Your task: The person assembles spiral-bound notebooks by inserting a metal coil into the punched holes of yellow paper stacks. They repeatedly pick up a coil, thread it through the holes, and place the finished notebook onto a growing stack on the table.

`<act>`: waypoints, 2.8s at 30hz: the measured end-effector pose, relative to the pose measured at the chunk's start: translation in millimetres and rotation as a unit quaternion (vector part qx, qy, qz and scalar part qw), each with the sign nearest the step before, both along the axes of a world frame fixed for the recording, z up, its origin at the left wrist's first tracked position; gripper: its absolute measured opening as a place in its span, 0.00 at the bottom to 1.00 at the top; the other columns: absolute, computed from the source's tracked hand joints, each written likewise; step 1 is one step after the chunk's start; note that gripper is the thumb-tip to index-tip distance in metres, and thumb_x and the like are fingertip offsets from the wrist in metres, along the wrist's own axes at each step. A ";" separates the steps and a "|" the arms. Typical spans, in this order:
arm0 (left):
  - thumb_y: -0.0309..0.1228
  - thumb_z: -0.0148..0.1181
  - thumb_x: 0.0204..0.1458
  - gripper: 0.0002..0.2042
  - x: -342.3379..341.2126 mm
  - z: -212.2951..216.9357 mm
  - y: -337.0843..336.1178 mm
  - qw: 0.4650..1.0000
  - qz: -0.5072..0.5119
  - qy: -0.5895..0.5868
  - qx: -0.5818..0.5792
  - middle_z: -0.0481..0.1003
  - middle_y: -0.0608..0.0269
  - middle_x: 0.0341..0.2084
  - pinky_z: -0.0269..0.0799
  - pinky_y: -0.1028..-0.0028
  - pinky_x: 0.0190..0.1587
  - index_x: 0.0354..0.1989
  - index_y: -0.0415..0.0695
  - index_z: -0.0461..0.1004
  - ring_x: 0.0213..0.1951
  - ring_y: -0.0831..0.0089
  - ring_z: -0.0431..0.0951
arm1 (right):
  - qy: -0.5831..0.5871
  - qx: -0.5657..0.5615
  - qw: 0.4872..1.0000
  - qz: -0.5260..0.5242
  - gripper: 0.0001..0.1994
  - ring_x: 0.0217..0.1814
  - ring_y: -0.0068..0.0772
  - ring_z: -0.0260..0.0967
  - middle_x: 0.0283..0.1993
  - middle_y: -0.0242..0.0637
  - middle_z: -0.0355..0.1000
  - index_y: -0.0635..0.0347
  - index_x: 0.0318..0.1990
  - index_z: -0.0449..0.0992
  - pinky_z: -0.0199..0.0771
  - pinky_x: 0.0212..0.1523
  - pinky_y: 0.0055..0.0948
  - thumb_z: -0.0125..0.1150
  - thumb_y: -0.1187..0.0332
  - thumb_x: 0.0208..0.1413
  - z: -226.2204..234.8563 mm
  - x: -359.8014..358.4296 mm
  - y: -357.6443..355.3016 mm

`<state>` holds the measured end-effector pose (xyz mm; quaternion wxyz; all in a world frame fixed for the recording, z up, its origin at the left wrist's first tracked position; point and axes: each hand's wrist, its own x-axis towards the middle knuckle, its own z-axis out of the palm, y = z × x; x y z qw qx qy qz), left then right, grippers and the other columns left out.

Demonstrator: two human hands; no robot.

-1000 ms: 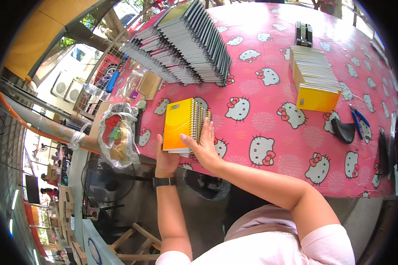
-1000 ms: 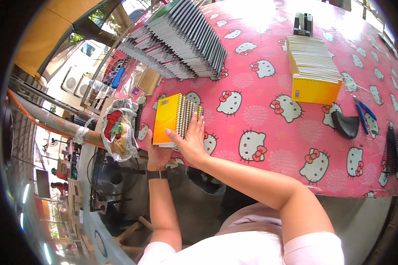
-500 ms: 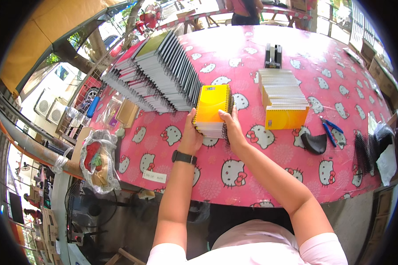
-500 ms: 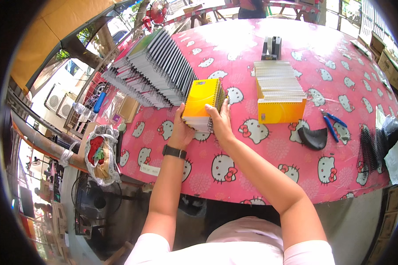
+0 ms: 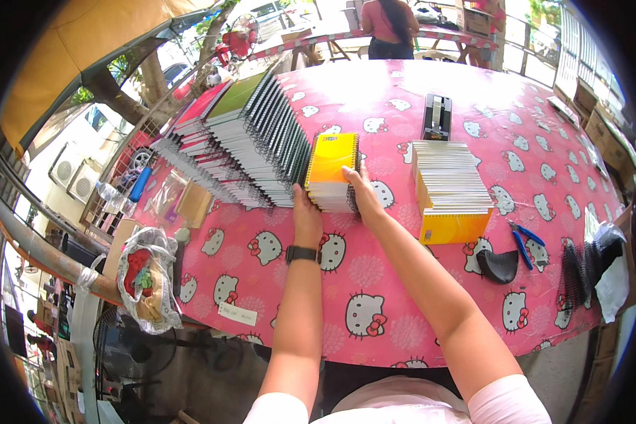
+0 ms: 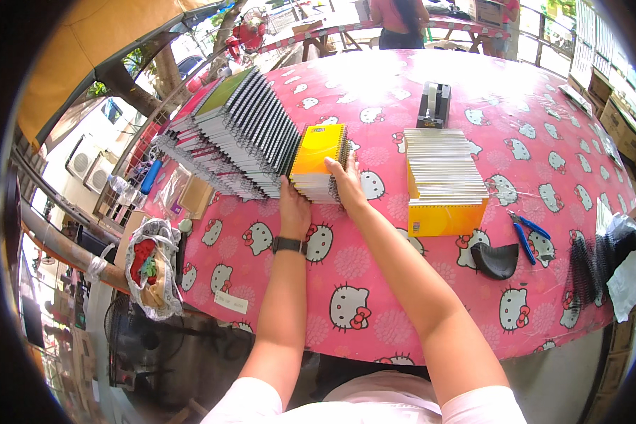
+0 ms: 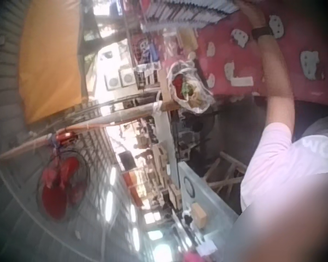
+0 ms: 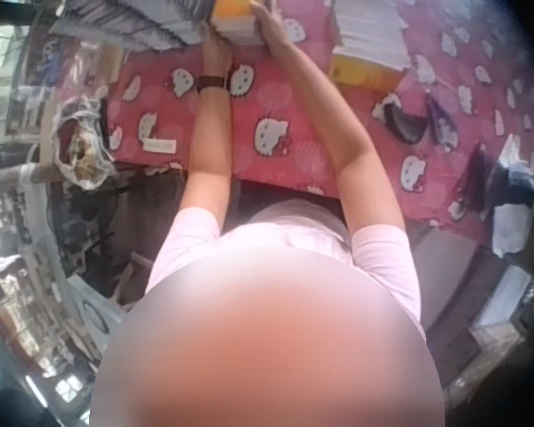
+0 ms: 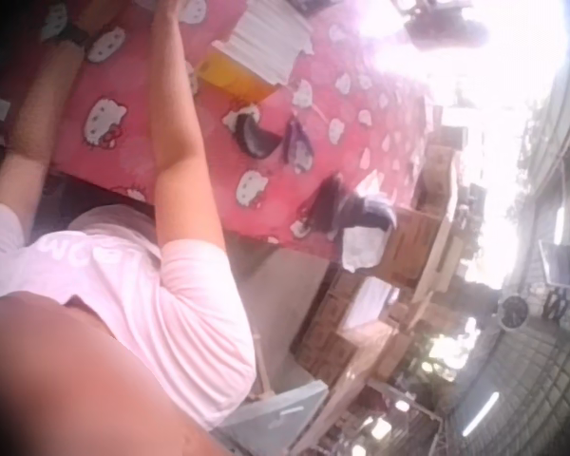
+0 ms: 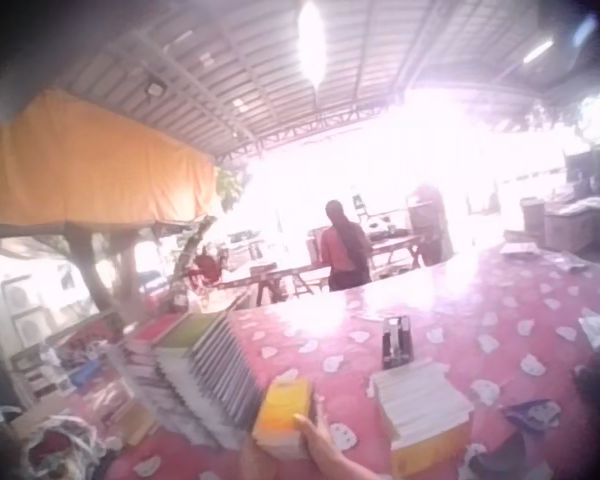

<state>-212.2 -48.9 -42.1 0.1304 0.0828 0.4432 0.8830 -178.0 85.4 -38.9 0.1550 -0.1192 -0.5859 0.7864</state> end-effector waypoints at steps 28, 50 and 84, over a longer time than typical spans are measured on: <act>0.49 0.39 0.63 0.31 61.0 -12.1 -18.7 0.988 0.082 0.020 -0.133 0.62 0.43 0.59 0.52 0.64 0.65 0.61 0.29 0.57 0.62 0.58 0.61 | 0.032 0.025 0.999 0.010 0.44 0.77 0.34 0.16 0.75 0.42 0.24 0.64 0.70 0.32 0.20 0.72 0.31 0.33 0.36 0.61 -22.2 34.8 -31.6; 0.49 0.41 0.63 0.32 55.2 -13.9 -14.4 0.991 0.068 0.021 -0.117 0.59 0.47 0.62 0.57 0.64 0.62 0.64 0.33 0.55 0.62 0.59 0.62 | 0.062 -0.010 0.996 0.067 0.43 0.76 0.34 0.29 0.75 0.41 0.33 0.63 0.70 0.37 0.28 0.72 0.32 0.34 0.36 0.61 -13.9 27.3 -6.6; 0.22 0.54 0.52 0.14 135.2 48.6 -0.4 0.906 0.244 0.251 -0.238 0.71 0.69 0.44 0.65 0.79 0.40 0.48 0.42 0.71 0.41 0.83 0.69 | 0.061 0.702 0.659 -0.264 0.15 0.51 0.32 0.62 0.41 0.25 0.71 0.49 0.39 0.75 0.53 0.54 0.38 0.68 0.68 0.40 45.0 213.1 154.3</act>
